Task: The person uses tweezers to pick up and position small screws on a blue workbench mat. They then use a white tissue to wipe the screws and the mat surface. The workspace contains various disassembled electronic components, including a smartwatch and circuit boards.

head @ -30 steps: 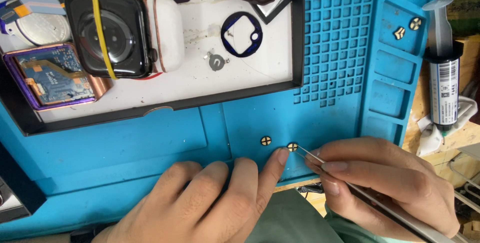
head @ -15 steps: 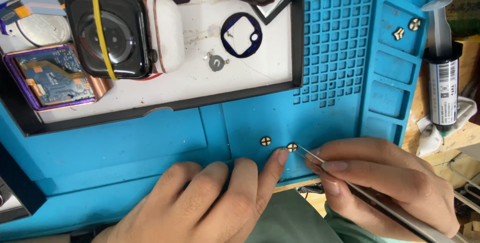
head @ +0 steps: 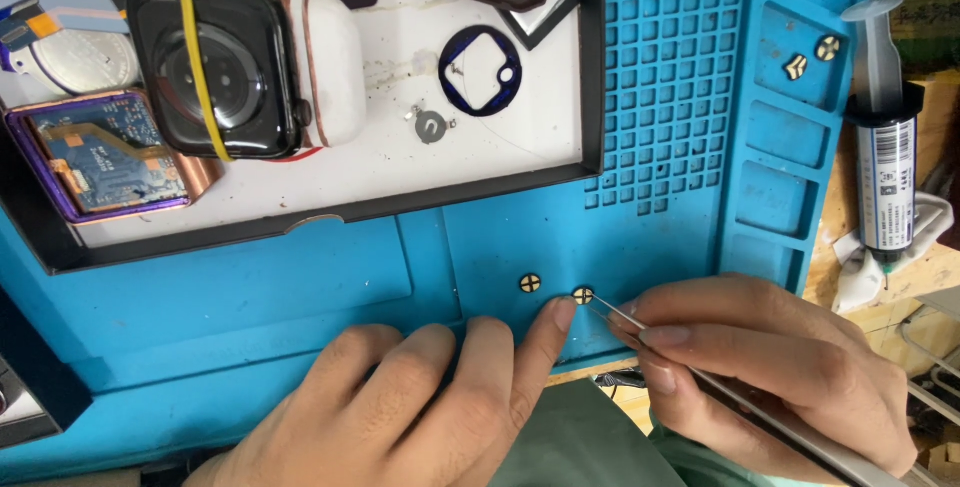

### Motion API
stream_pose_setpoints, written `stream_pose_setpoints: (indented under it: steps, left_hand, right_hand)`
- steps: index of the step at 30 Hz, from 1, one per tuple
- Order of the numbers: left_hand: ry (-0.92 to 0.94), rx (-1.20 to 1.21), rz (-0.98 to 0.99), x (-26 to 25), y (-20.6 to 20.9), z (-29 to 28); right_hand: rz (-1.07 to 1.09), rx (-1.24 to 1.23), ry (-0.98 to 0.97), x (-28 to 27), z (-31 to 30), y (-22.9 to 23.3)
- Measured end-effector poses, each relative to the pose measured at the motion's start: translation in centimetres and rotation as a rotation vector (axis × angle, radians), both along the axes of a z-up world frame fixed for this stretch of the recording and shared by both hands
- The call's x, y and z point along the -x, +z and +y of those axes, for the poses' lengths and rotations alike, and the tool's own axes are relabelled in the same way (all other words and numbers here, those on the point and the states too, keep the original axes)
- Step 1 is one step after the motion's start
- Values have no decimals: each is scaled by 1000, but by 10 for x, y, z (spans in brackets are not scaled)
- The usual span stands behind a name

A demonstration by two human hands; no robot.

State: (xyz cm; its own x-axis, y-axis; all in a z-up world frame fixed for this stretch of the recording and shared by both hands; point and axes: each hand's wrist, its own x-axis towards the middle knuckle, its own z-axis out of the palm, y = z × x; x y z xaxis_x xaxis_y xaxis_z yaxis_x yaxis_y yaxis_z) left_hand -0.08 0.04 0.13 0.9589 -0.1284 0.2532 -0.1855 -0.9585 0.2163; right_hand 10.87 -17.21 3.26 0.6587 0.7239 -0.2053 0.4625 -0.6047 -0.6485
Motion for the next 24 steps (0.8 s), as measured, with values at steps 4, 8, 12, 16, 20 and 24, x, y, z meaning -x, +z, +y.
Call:
stream_pose_setpoints:
  steps: [4,8,12,16,20,24]
  left_hand:
    - [-15,-33,-21,0,-1,1]
    - [49,37,-2,0,-2,-5]
    - [29,8,-6,-1,0,-2]
    - [-6,-31,-7,-1,1,0]
    - [-24,-54,-21,-1,-1,0]
    - [56,31,-12,0,-2,-5]
  right_hand:
    - [0,-11,-3,0,0,0]
    - [-10,13,-36,1,1,0]
    - [-14,-15,-29,1,5,2]
    - [-10,28,-29,1,0,1]
    - [1,12,-27,0,2,1]
    - [-11,17,-30,1,2,1]
